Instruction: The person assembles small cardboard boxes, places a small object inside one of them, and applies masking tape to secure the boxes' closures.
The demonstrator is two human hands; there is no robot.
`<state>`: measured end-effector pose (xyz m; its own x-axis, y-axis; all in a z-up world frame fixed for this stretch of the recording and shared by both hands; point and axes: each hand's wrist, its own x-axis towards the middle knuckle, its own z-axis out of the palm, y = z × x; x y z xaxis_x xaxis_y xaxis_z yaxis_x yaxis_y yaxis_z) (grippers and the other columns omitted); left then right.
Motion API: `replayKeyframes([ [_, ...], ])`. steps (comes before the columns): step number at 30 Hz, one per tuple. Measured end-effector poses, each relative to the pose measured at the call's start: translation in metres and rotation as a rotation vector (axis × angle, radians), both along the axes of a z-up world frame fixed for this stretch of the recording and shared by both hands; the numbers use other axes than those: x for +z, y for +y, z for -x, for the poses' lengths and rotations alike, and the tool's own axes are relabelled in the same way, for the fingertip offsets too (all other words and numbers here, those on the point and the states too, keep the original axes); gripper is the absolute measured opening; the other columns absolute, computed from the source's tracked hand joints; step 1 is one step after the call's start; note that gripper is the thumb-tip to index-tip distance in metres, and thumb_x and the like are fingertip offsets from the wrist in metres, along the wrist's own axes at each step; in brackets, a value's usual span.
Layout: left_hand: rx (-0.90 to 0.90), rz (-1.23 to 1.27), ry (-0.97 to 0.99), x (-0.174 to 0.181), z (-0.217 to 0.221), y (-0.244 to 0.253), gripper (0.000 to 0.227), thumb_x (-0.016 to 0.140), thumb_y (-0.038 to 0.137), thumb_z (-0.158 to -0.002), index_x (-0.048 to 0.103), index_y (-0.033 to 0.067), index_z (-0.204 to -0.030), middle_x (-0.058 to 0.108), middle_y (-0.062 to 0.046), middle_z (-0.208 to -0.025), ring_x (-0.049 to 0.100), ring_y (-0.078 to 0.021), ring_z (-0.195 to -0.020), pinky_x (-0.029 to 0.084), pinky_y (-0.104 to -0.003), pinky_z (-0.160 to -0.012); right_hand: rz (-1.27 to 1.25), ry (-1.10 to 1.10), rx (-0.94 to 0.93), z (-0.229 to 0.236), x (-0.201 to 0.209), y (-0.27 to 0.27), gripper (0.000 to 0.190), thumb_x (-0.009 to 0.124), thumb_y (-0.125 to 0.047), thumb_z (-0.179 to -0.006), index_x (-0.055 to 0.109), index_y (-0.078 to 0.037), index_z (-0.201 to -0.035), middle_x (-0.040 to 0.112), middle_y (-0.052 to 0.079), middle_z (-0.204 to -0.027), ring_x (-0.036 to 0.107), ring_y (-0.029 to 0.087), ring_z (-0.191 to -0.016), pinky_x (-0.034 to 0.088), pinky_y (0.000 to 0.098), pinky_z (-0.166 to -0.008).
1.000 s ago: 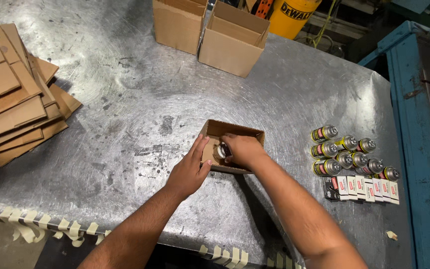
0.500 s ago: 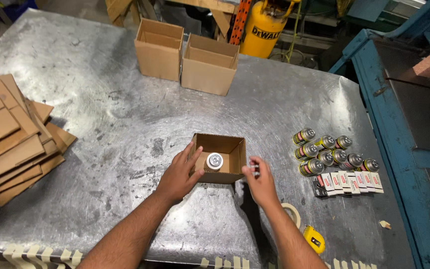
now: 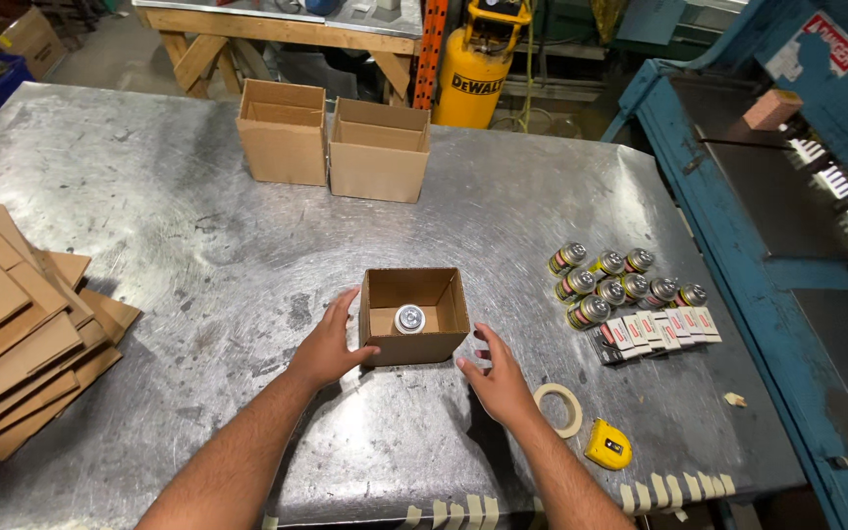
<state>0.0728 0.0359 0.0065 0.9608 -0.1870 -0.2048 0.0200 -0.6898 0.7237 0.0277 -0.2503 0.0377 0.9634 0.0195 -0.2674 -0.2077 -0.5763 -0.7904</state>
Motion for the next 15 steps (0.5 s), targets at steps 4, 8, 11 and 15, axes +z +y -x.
replayKeyframes([
  [4, 0.005, 0.094, 0.129, -0.045, 0.013, 0.003, 0.105, 0.074, 0.043, -0.092, 0.003, 0.0219, -0.165, 0.027, -0.018, -0.165, 0.044, -0.0400, -0.145, 0.048, -0.051, -0.115, -0.049, 0.058, -0.046, 0.000, -0.013, 0.003, 0.077, 0.066, -0.028, -0.096, 0.027, -0.012, -0.160, 0.046, 0.017, -0.155, 0.054, 0.036, -0.138, 0.050, 0.0442, -0.113],
  [8, 0.106, 0.160, 0.315, -0.041, 0.053, -0.006, 0.106, 0.070, 0.047, -0.093, -0.005, 0.0284, -0.166, 0.027, -0.018, -0.166, 0.050, -0.0379, -0.139, 0.043, -0.052, -0.116, -0.544, 0.395, -0.433, -0.016, -0.018, 0.023, 0.091, 0.057, -0.058, -0.090, 0.017, -0.023, -0.163, 0.041, 0.021, -0.152, 0.048, 0.049, -0.137, 0.054, 0.0536, -0.101],
  [11, 0.198, 0.268, 0.464, -0.030, 0.081, -0.013, 0.101, 0.067, 0.042, -0.094, -0.003, 0.0327, -0.166, 0.037, -0.012, -0.162, 0.059, -0.0325, -0.134, 0.040, -0.049, -0.116, -0.546, 0.554, -0.523, -0.030, -0.014, 0.044, 0.090, 0.054, -0.066, -0.085, 0.023, -0.029, -0.162, 0.046, 0.019, -0.150, 0.062, 0.046, -0.124, 0.062, 0.0475, -0.087],
  [15, 0.035, 0.158, 0.470, -0.098, 0.095, -0.007, 0.096, 0.062, 0.057, -0.091, 0.007, 0.0309, -0.166, 0.060, -0.005, -0.141, 0.062, -0.0233, -0.130, 0.044, -0.036, -0.108, -0.611, 0.609, -0.619, -0.078, -0.095, 0.039, 0.070, 0.054, -0.046, -0.083, 0.044, -0.008, -0.141, 0.054, 0.017, -0.146, 0.071, 0.040, -0.104, 0.065, 0.0441, -0.075],
])
